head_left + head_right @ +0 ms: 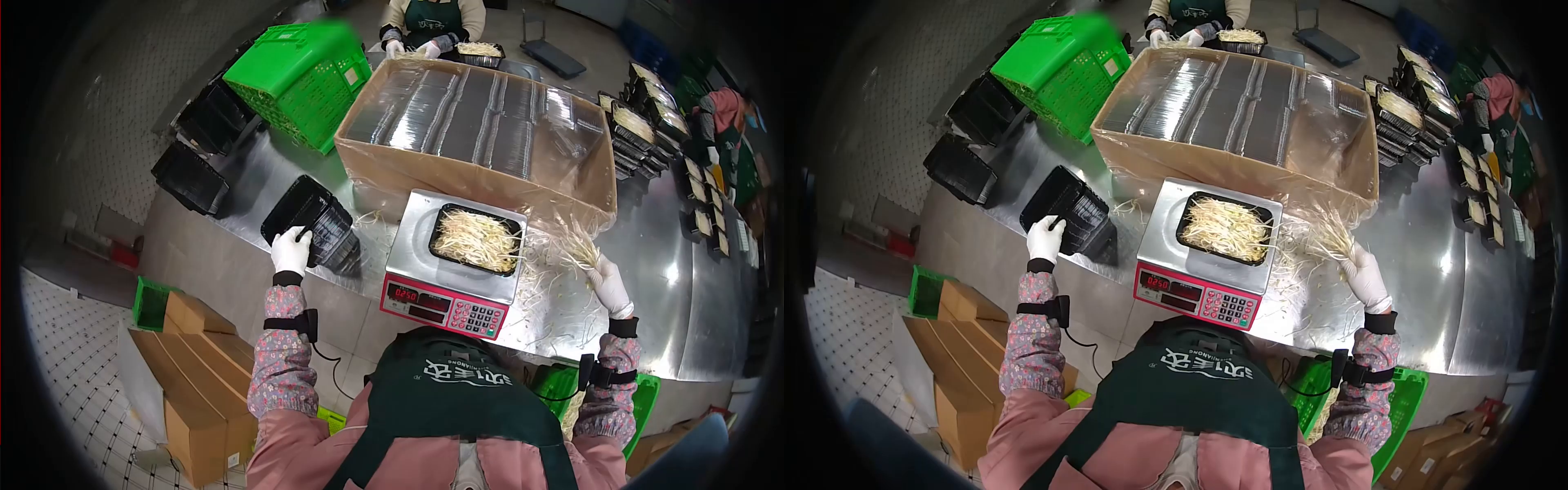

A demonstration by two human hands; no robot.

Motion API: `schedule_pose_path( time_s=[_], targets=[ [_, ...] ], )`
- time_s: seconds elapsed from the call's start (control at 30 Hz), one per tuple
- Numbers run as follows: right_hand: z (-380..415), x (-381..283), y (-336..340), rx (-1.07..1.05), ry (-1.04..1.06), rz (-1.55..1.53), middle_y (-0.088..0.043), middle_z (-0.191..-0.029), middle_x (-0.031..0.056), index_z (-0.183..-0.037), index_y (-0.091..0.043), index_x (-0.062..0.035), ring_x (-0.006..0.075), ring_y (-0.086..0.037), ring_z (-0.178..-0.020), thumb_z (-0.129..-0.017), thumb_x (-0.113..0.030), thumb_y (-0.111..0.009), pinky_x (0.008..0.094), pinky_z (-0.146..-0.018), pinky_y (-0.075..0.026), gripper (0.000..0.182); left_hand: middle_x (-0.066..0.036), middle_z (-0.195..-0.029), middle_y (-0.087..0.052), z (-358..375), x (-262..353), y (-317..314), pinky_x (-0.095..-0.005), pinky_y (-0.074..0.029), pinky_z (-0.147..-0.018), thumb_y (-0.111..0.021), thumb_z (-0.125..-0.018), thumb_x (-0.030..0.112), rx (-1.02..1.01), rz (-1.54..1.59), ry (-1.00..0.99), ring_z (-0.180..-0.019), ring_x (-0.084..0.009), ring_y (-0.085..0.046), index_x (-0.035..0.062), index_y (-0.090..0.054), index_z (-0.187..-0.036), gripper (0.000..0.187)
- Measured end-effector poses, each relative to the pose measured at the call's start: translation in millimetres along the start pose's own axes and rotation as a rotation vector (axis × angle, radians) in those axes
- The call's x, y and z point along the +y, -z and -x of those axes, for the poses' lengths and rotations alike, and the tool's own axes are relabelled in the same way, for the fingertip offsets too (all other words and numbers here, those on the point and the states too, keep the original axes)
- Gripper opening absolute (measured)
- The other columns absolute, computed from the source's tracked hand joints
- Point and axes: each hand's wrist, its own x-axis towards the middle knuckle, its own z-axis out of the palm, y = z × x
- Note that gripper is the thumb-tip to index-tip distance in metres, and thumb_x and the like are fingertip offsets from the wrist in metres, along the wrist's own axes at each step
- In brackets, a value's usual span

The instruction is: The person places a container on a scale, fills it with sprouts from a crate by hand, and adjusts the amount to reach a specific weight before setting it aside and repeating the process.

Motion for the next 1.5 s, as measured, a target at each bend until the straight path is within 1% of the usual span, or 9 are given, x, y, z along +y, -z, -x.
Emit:
schedule_pose_path(
  time_s=[0.1, 0.23, 0.37, 0.5, 0.63, 0.83, 1.17, 1.33, 1.5],
  targets=[
    [1, -17, -3, 0.024, 0.090, -0.142, -0.068, -0.108, 0.0051, -0.130, -0.053, 0.0023, 0.0086, -0.055, -0.091, -0.095, -0.009, -0.057, 0.0240, -0.083, -0.046, 0.037, -0.015, -0.095, -0.071, -8, -1, 13, -0.0359, -0.049, -0.091, -0.073, -0.080, 0.031, 0.043, 0.242, 0.130, -0.088, -0.0296, -0.067, 0.0074, -0.072, -0.099, 0.030],
    [6, -55, 16, 0.087, 0.297, -0.158, -0.066, -0.104, 0.0023, -0.131, -0.051, 0.0032, 0.0071, -0.051, -0.083, -0.096, -0.010, -0.056, 0.0233, -0.076, -0.045, 0.038, -0.012, -0.092, -0.070, 12, 84, 45, -0.0344, -0.052, -0.079, -0.067, -0.082, 0.011, 0.267, 0.373, -0.457, -0.087, -0.0273, -0.068, 0.0046, -0.071, -0.097, 0.016],
    [15, -108, 21, 0.133, 0.273, -0.164, -0.067, -0.098, 0.0002, -0.131, -0.052, 0.0022, 0.0091, -0.053, -0.080, -0.091, -0.005, -0.056, 0.0249, -0.073, -0.046, 0.041, -0.008, -0.097, -0.070, 66, 204, 50, -0.0372, -0.052, -0.076, -0.064, -0.073, 0.001, -0.029, 0.334, -1.007, -0.088, -0.0263, -0.066, 0.0086, -0.070, -0.101, 0.030],
    [8, -107, 2, 0.215, 0.741, 0.278, -0.067, -0.093, 0.0200, -0.118, -0.060, -0.0045, 0.0348, -0.067, -0.078, -0.082, -0.006, -0.060, 0.0372, -0.067, -0.053, 0.036, -0.004, -0.093, -0.065, 139, 276, -2, -0.0360, -0.047, -0.072, -0.061, -0.076, 0.012, -0.364, 0.167, -1.386, -0.084, -0.0215, -0.062, 0.0111, -0.064, -0.110, 0.034],
    [35, -73, -20, -0.019, 0.436, 0.678, -0.063, -0.101, 0.0196, -0.125, -0.053, -0.0052, 0.0376, -0.063, -0.088, -0.074, -0.027, -0.075, 0.0428, -0.075, -0.051, 0.059, -0.002, -0.087, -0.060, 180, 307, -54, -0.0353, -0.046, -0.071, -0.059, -0.078, 0.016, -0.398, 0.271, -1.539, -0.083, -0.0201, -0.059, 0.0123, -0.062, -0.108, 0.030],
    [74, -33, -1, 0.565, 0.172, 0.467, -0.062, -0.115, 0.0193, -0.136, -0.046, -0.0015, 0.0333, -0.058, -0.109, -0.072, -0.017, -0.078, 0.0407, -0.094, -0.047, 0.073, -0.001, -0.093, -0.061, 207, 329, -95, -0.0367, -0.046, -0.078, -0.059, -0.077, 0.014, -0.494, 0.374, -1.564, -0.087, -0.0203, -0.059, 0.0101, -0.060, -0.115, 0.038],
    [36, 174, -62, 0.459, -0.341, 0.201, -0.067, -0.103, 0.0237, -0.124, -0.055, 0.0020, 0.0352, -0.065, -0.098, -0.079, -0.019, -0.073, 0.0414, -0.084, -0.051, 0.053, -0.013, -0.133, -0.054, 121, 297, -53, -0.0440, -0.036, -0.107, -0.060, -0.086, 0.013, -0.276, 0.640, -1.274, -0.130, -0.0341, -0.044, 0.0056, -0.056, -0.127, 0.042],
    [-10, 51, -73, 0.691, 0.181, 0.528, -0.056, -0.121, 0.0246, -0.129, -0.051, -0.0005, 0.0391, -0.054, -0.111, -0.079, -0.038, -0.074, 0.0457, -0.094, -0.044, 0.067, -0.014, -0.133, -0.055, 64, 241, -94, -0.0457, -0.037, -0.105, -0.060, -0.090, 0.018, -0.207, 0.542, -0.793, -0.128, -0.0351, -0.046, 0.0094, -0.058, -0.129, 0.040],
    [-59, -91, -146, 0.424, 0.642, 0.321, -0.060, -0.115, 0.0163, -0.120, -0.059, -0.0046, 0.0331, -0.054, -0.110, -0.082, -0.034, -0.070, 0.0433, -0.095, -0.042, 0.050, -0.009, -0.133, -0.056, 74, 229, -115, -0.0456, -0.034, -0.105, -0.058, -0.091, 0.025, -0.206, 0.373, -0.884, -0.129, -0.0340, -0.044, 0.0178, -0.061, -0.126, 0.037]
  ],
)
